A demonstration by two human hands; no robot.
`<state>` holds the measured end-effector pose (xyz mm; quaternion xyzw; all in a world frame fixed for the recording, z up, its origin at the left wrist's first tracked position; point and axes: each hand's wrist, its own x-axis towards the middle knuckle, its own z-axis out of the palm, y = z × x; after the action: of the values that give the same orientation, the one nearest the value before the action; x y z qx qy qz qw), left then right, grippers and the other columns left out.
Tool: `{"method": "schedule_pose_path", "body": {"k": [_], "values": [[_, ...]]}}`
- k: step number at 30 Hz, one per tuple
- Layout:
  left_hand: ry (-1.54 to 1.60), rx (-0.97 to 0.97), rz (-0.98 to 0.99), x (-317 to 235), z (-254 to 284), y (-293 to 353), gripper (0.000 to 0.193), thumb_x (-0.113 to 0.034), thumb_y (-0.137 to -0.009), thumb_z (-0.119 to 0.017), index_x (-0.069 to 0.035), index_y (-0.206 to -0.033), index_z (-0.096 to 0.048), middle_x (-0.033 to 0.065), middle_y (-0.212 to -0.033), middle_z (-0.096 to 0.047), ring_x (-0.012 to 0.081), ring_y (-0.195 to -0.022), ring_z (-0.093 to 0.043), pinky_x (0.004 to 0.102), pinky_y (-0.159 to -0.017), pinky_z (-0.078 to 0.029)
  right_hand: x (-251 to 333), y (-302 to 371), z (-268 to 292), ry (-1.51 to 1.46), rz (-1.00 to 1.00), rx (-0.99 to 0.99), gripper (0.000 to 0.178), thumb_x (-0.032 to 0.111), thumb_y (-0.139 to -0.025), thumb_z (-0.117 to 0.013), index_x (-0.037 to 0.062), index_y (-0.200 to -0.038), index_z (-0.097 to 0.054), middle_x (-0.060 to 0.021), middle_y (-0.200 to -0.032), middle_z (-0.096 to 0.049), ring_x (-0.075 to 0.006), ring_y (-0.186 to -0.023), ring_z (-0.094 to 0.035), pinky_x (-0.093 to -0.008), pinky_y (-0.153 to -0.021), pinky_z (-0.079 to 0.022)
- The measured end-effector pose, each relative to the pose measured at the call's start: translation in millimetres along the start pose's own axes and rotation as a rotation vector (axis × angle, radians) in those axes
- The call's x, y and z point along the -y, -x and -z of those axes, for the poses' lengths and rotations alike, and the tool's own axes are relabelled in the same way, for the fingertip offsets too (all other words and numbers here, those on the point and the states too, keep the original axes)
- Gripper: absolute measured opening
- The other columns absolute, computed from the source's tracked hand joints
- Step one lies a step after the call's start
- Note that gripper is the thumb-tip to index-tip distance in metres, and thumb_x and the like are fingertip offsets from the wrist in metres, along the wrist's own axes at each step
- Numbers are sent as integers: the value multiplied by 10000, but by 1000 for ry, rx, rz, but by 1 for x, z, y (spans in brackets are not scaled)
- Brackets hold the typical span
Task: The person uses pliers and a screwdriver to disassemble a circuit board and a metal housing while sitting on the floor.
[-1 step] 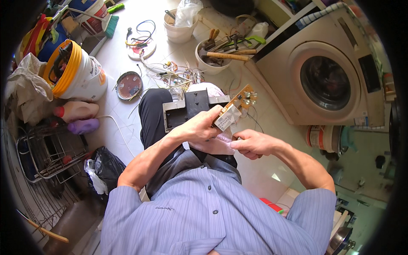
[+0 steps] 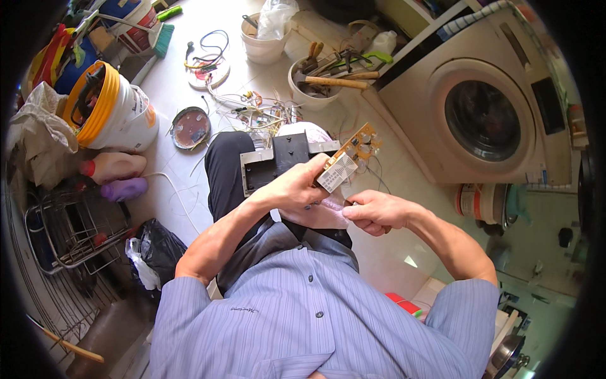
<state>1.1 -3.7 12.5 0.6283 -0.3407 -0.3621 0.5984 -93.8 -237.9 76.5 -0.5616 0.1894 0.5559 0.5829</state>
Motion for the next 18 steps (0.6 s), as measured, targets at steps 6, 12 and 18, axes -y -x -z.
{"method": "schedule_pose_path", "body": {"k": [6, 12, 18], "values": [[-31, 57, 131, -4, 1, -2, 619, -44, -838, -757, -6, -1390, -479, 95, -1082, -684, 127, -958, -647, 301, -835, -558, 13, 12, -13, 22, -95, -73, 352, 424, -1058, -577, 144, -859, -500, 66, -636, -375, -51, -476, -335, -245, -402, -238], [-19, 58, 21, -5, 4, -3, 682, -57, -821, -790, -10, -1422, -469, 83, -1137, -672, 140, -1006, -654, 299, -893, -552, 8, 14, -16, 38, -2, -109, 349, 435, -1055, -572, 124, -897, -551, 54, -642, -419, -52, -488, -379, -244, -410, -273], [-53, 134, 123, -5, -3, 0, 623, -10, -813, -757, -18, -1368, -474, 110, -1122, -691, 176, -1020, -670, 334, -889, -549, 13, 20, -7, 95, -122, -63, 398, 461, -1049, -557, 77, -952, -594, 12, -643, -498, -70, -460, -464, -263, -396, -315]]}}
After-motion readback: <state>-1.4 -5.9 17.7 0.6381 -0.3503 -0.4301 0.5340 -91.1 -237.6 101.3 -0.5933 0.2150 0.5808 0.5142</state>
